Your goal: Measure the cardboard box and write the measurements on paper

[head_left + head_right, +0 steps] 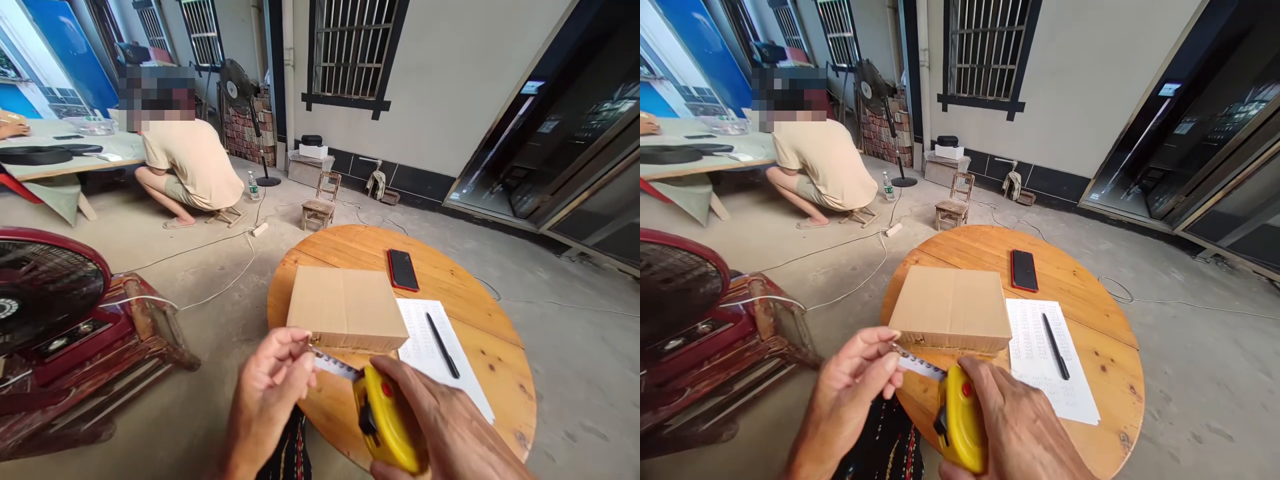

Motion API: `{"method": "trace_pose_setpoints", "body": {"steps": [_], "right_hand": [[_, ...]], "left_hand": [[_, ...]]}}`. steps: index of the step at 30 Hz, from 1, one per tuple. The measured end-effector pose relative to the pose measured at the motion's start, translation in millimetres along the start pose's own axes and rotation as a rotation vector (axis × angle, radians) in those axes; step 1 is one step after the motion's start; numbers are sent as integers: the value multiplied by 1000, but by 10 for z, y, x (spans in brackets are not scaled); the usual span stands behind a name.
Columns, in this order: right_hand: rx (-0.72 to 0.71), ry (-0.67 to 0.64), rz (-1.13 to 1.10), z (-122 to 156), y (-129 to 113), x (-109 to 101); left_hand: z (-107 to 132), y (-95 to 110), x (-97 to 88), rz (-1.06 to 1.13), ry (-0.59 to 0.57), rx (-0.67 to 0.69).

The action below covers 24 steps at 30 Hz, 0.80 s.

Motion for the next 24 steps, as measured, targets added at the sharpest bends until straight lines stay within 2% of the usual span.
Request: {"method": "trace_pose_setpoints", "body": {"steps": [3,7,11,14,16,18,21,22,24], "right_hand": [[-71,-36,94,-327,-218,62],[-170,-49,214,-780,-133,88],[-182,-95,285,-1275,89,153],[-196,-135,294,-1463,124,186],[-213,-118,254,-1430,143,117],[-169,-23,188,-1293,268,-61],[91,207,46,-935,720,-360],[186,256,-22,-796,876,-383],[302,287,-186,-578,1069,-277]], "left_hand": [[-2,139,53,-211,79,166],[-3,290,-167,-515,309,458],[-23,183,-265,-716,433,576],[-102,-11,-173,-802,399,563],[-150,-121,-92,-835,351,561],[-176,-179,-42,-839,312,578],[-221,-198,-52,-785,273,585],[-252,-198,-69,-764,259,579],[-341,-197,-120,-740,240,563]]}}
Point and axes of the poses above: each hand's wrist, its own z-axis away from the middle knuckle, its own x-axis out of the palm, y = z × x, the point moved 9 cm from there along -z, towards the middle knuckle, and after that the axes turned 11 degrees about -z, right-handed, at the moved point
